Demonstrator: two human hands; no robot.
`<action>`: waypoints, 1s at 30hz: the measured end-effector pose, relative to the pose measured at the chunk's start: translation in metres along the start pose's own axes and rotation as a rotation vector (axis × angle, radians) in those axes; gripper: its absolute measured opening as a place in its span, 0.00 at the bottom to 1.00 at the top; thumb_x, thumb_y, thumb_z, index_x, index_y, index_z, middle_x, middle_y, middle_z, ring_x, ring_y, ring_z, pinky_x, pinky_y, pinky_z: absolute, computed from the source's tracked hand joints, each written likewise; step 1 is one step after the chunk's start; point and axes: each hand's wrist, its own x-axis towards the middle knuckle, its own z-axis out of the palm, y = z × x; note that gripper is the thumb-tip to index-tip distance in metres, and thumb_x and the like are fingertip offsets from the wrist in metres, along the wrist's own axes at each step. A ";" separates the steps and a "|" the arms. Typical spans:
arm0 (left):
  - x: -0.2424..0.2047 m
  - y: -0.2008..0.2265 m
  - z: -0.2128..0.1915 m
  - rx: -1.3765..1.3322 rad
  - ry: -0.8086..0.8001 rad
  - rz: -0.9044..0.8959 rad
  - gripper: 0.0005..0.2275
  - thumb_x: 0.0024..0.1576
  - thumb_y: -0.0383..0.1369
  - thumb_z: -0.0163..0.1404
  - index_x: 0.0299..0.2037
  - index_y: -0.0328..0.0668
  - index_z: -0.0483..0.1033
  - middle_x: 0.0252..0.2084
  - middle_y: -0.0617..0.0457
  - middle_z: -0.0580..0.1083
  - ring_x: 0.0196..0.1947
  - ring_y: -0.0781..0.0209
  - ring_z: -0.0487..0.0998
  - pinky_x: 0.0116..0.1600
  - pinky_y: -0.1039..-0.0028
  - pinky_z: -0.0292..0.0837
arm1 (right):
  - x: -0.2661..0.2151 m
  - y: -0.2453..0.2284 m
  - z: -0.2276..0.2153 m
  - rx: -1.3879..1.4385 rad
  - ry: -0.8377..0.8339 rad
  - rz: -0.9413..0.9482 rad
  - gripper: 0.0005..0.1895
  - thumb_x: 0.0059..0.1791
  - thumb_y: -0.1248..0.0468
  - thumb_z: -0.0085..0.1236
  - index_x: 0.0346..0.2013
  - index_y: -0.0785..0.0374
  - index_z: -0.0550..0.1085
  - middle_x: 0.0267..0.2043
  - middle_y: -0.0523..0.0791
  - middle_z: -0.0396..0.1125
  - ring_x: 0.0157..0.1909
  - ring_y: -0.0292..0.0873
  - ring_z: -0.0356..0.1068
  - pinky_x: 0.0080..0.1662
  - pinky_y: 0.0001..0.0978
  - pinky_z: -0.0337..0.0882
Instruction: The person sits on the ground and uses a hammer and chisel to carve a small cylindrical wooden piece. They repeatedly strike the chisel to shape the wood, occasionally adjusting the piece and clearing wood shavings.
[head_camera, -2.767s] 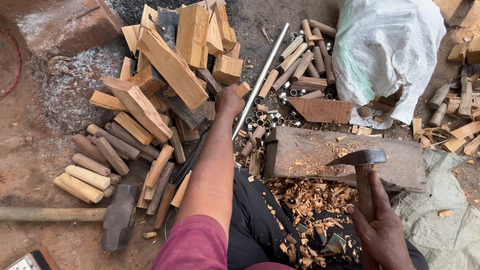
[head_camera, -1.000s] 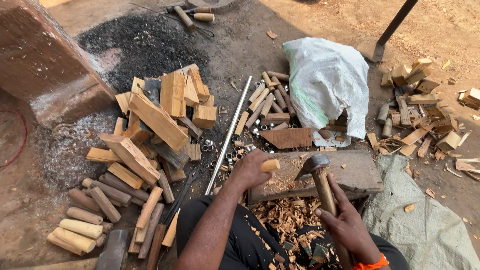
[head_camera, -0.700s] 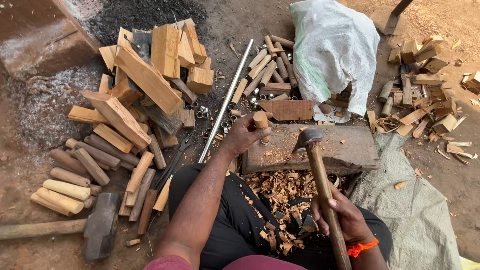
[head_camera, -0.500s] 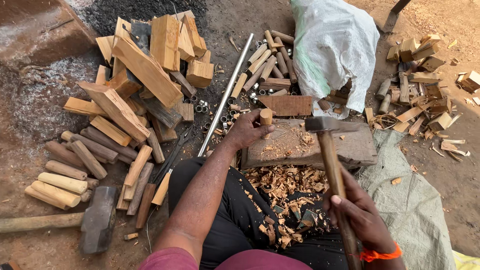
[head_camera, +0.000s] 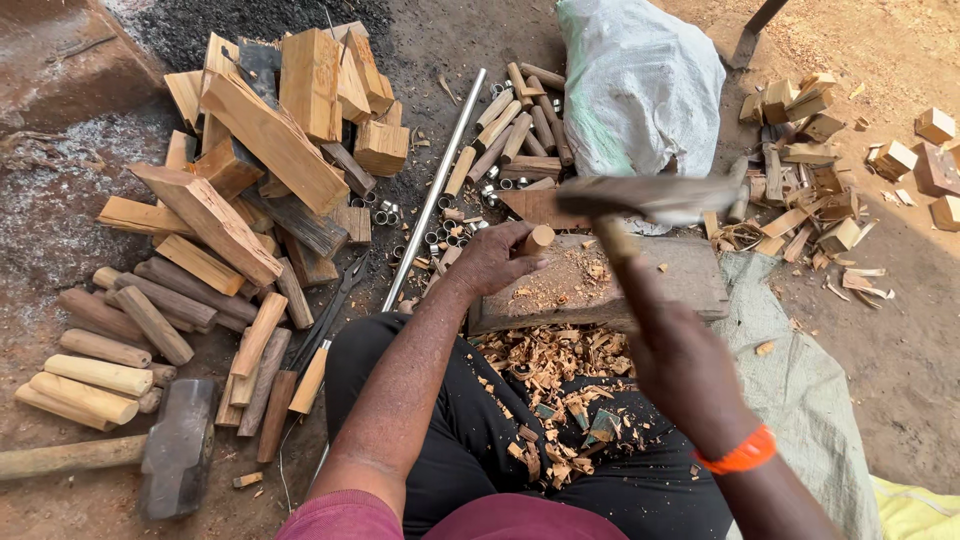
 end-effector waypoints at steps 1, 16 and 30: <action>-0.003 0.001 -0.002 -0.035 -0.015 -0.055 0.25 0.53 0.45 0.62 0.59 0.49 0.75 0.49 0.49 0.79 0.50 0.58 0.82 0.58 0.65 0.78 | 0.003 -0.001 0.011 -0.145 -0.487 0.297 0.42 0.58 0.65 0.52 0.80 0.44 0.41 0.46 0.52 0.75 0.46 0.47 0.77 0.48 0.36 0.79; 0.006 -0.017 0.004 -0.059 -0.042 -0.131 0.16 0.56 0.36 0.63 0.51 0.40 0.78 0.44 0.45 0.79 0.43 0.57 0.79 0.50 0.66 0.76 | -0.008 0.015 0.009 0.262 0.265 -0.058 0.41 0.47 0.75 0.54 0.74 0.47 0.61 0.47 0.53 0.73 0.45 0.57 0.74 0.46 0.48 0.75; -0.016 -0.049 0.017 -0.382 0.017 0.006 0.16 0.64 0.19 0.58 0.61 0.28 0.71 0.56 0.45 0.76 0.60 0.60 0.78 0.68 0.72 0.77 | -0.055 0.077 0.130 0.657 -0.227 0.453 0.47 0.50 0.54 0.56 0.82 0.39 0.47 0.48 0.54 0.74 0.45 0.52 0.76 0.51 0.45 0.75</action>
